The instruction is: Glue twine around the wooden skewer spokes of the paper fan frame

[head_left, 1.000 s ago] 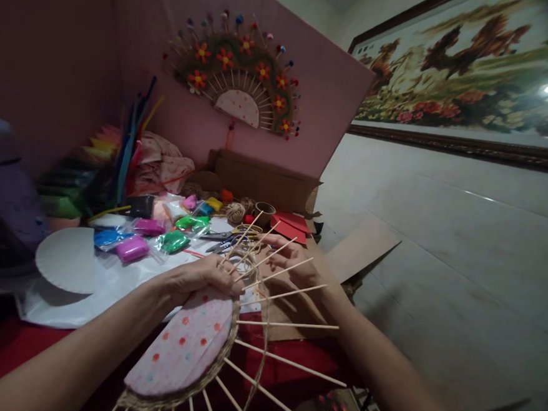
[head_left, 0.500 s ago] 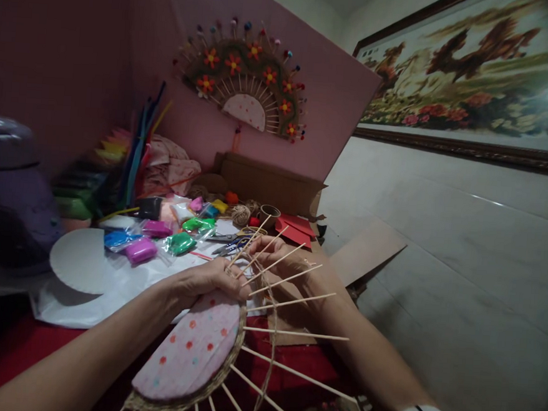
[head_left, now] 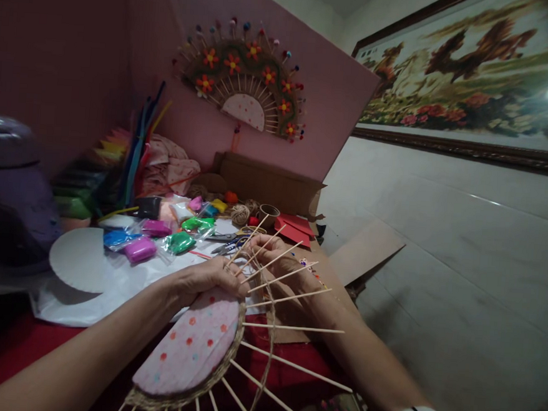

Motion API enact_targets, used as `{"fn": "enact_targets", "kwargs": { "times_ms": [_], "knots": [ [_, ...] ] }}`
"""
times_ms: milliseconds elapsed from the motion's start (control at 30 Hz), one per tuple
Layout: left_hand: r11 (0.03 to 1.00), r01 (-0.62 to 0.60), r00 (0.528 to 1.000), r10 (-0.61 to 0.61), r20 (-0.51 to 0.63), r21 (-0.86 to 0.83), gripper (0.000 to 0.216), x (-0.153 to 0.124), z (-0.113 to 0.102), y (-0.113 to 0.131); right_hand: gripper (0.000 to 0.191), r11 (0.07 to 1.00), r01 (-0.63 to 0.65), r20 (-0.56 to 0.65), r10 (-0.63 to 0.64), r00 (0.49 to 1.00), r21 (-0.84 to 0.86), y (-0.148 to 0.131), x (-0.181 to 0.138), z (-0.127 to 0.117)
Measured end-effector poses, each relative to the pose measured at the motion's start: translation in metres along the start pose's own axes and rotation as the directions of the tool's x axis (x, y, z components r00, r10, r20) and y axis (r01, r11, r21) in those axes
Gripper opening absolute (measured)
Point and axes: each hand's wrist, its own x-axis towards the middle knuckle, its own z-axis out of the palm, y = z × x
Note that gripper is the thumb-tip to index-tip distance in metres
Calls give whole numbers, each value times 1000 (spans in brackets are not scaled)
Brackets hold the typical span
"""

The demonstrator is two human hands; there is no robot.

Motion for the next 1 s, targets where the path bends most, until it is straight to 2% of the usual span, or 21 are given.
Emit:
{"fn": "enact_targets", "kwargs": {
  "times_ms": [367, 500, 633, 767, 1000],
  "knots": [
    [999, 7, 1000, -6, -14, 33, 6, 2, -2, -2, 27, 999, -9, -27, 10, 1000, 32, 14, 11, -9],
    [1000, 2, 1000, -2, 0, -1, 3, 3, -3, -3, 25, 1000, -8, -48, 9, 999, 28, 14, 10, -7],
    [1000, 13, 999, -12, -33, 9, 5, 3, -2, -2, 24, 999, -10, -79, 13, 997, 31, 12, 10, -3],
    [1000, 20, 998, -19, -59, 21, 9, 1, 1, 0, 25, 997, -31, -74, 36, 997, 70, 14, 9, -3],
    [999, 40, 997, -39, -61, 17, 3, 1, -1, -1, 25, 995, -31, -74, 38, 996, 93, 15, 6, -1]
  ]
}}
